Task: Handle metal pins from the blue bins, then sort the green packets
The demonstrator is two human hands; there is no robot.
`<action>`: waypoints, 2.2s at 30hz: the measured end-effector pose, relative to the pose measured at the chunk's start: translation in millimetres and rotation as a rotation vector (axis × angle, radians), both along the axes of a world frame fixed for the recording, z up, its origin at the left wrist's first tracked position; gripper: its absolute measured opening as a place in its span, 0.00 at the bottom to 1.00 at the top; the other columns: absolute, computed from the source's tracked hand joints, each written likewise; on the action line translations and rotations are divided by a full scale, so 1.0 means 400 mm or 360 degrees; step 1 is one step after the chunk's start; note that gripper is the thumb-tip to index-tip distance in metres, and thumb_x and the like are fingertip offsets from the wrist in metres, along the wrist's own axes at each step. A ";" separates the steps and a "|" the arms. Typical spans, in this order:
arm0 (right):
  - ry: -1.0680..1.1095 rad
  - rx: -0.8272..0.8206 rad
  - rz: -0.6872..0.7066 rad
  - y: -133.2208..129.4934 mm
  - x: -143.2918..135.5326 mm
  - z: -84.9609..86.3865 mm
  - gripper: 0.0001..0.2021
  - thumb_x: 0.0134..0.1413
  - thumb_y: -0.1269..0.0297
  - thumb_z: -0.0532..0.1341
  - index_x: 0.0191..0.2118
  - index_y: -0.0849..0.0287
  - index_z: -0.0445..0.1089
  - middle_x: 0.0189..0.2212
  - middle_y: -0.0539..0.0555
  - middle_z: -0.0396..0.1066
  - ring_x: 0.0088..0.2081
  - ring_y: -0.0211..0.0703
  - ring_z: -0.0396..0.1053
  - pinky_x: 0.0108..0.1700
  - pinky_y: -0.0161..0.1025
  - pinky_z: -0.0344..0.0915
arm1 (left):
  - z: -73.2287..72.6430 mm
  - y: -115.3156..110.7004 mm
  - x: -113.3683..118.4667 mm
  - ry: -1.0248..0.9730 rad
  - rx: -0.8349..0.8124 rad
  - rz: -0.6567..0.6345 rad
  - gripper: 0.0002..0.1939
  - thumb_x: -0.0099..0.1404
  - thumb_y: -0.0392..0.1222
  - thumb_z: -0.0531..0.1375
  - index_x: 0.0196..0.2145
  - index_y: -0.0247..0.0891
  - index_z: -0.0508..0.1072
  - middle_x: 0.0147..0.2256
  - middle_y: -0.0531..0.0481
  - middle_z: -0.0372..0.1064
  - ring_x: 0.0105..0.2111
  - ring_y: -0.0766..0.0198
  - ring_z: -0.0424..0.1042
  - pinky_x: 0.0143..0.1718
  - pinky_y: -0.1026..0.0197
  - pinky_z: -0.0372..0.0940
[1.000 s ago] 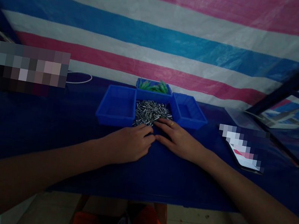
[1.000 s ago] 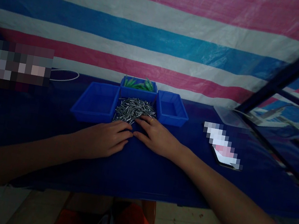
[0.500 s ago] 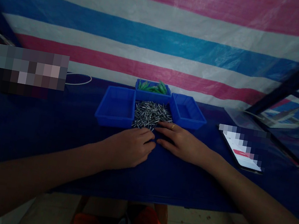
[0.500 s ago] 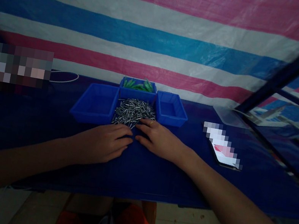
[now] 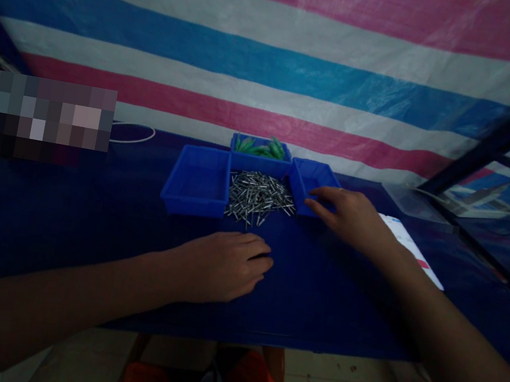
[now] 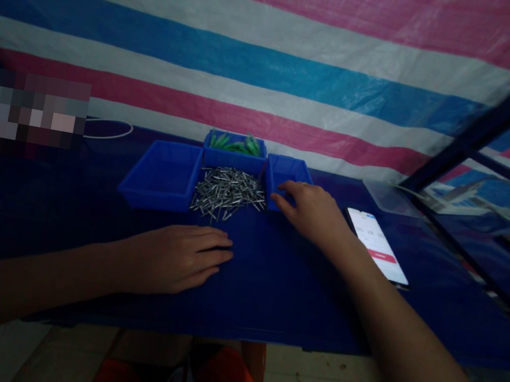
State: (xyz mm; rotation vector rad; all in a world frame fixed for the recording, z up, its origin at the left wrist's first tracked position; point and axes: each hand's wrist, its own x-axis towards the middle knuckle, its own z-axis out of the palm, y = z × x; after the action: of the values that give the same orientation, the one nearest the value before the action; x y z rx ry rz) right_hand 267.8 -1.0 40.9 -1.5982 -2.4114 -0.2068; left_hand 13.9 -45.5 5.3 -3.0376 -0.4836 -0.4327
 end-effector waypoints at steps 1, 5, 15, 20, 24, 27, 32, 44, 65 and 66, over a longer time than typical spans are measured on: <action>-0.0024 -0.0025 0.0003 0.001 0.002 -0.001 0.17 0.59 0.55 0.51 0.44 0.58 0.69 0.38 0.58 0.73 0.38 0.50 0.71 0.40 0.48 0.67 | 0.000 0.000 0.000 -0.0005 0.0007 -0.0004 0.11 0.65 0.36 0.51 0.43 0.33 0.70 0.44 0.44 0.68 0.44 0.62 0.67 0.44 0.60 0.63; -0.0073 -0.0051 0.0072 -0.003 0.005 0.003 0.15 0.58 0.58 0.50 0.42 0.59 0.71 0.38 0.58 0.73 0.39 0.50 0.71 0.41 0.48 0.66 | 0.003 0.000 0.000 0.0026 0.0093 -0.0013 0.11 0.65 0.37 0.52 0.42 0.34 0.70 0.41 0.45 0.70 0.42 0.61 0.67 0.41 0.60 0.63; -0.0121 -0.0055 0.0149 -0.013 -0.005 0.006 0.13 0.58 0.62 0.50 0.40 0.59 0.70 0.35 0.56 0.72 0.36 0.46 0.70 0.39 0.44 0.66 | 0.087 0.038 -0.037 -0.0066 0.0636 0.0785 0.15 0.66 0.41 0.48 0.31 0.33 0.71 0.33 0.41 0.69 0.38 0.54 0.66 0.38 0.54 0.60; -0.0093 -0.0112 0.0139 -0.019 -0.028 0.001 0.17 0.60 0.53 0.49 0.34 0.59 0.69 0.29 0.55 0.71 0.32 0.44 0.69 0.34 0.40 0.63 | 0.082 0.093 -0.063 0.0133 0.0412 0.1183 0.25 0.66 0.55 0.45 0.34 0.31 0.70 0.32 0.40 0.70 0.35 0.53 0.68 0.37 0.54 0.61; -0.0124 -0.0090 0.0149 -0.013 -0.034 -0.008 0.17 0.61 0.55 0.47 0.28 0.58 0.66 0.25 0.53 0.68 0.29 0.43 0.68 0.33 0.40 0.62 | 0.068 0.103 -0.063 0.0198 0.0355 0.1224 0.23 0.66 0.54 0.45 0.32 0.32 0.70 0.30 0.42 0.71 0.33 0.54 0.69 0.36 0.55 0.61; -0.0128 -0.0067 0.0193 -0.010 -0.031 -0.011 0.15 0.60 0.57 0.48 0.28 0.57 0.65 0.26 0.53 0.68 0.29 0.42 0.67 0.33 0.41 0.62 | 0.066 0.102 -0.061 0.0212 0.0394 0.1190 0.20 0.65 0.50 0.46 0.31 0.32 0.69 0.29 0.42 0.71 0.33 0.54 0.69 0.36 0.55 0.61; -0.0085 -0.0096 0.0211 -0.011 -0.029 -0.011 0.14 0.59 0.58 0.48 0.27 0.57 0.64 0.25 0.54 0.67 0.29 0.44 0.67 0.32 0.42 0.62 | 0.067 0.111 -0.063 0.0205 0.0439 0.1122 0.19 0.65 0.48 0.46 0.31 0.32 0.69 0.29 0.43 0.71 0.32 0.55 0.69 0.37 0.55 0.61; -0.0062 -0.0174 0.0216 -0.011 -0.027 -0.011 0.14 0.59 0.57 0.48 0.29 0.58 0.64 0.28 0.56 0.68 0.31 0.45 0.67 0.34 0.43 0.59 | 0.065 0.101 -0.056 0.0297 0.0293 0.1269 0.20 0.66 0.48 0.45 0.32 0.32 0.70 0.30 0.42 0.71 0.32 0.54 0.70 0.34 0.56 0.62; 0.0171 0.0238 -0.0066 0.047 0.004 0.047 0.16 0.59 0.57 0.50 0.34 0.61 0.71 0.31 0.59 0.73 0.33 0.48 0.69 0.37 0.42 0.61 | 0.074 0.102 -0.064 0.0332 0.0321 0.1264 0.18 0.65 0.46 0.45 0.32 0.32 0.70 0.30 0.42 0.71 0.32 0.53 0.71 0.35 0.54 0.61; 0.0143 0.0234 -0.0080 0.073 0.009 0.057 0.16 0.59 0.58 0.50 0.35 0.62 0.72 0.33 0.60 0.73 0.35 0.48 0.69 0.38 0.42 0.61 | 0.074 0.103 -0.064 0.0333 0.0307 0.1265 0.18 0.64 0.46 0.45 0.32 0.32 0.70 0.30 0.42 0.71 0.32 0.53 0.71 0.35 0.54 0.61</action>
State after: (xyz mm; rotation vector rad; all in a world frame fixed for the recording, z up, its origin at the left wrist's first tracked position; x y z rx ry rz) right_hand 271.5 28.3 63.5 -1.5688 -2.2358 -0.3065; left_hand -11.7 -4.5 34.9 -2.3898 -1.4270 -0.1004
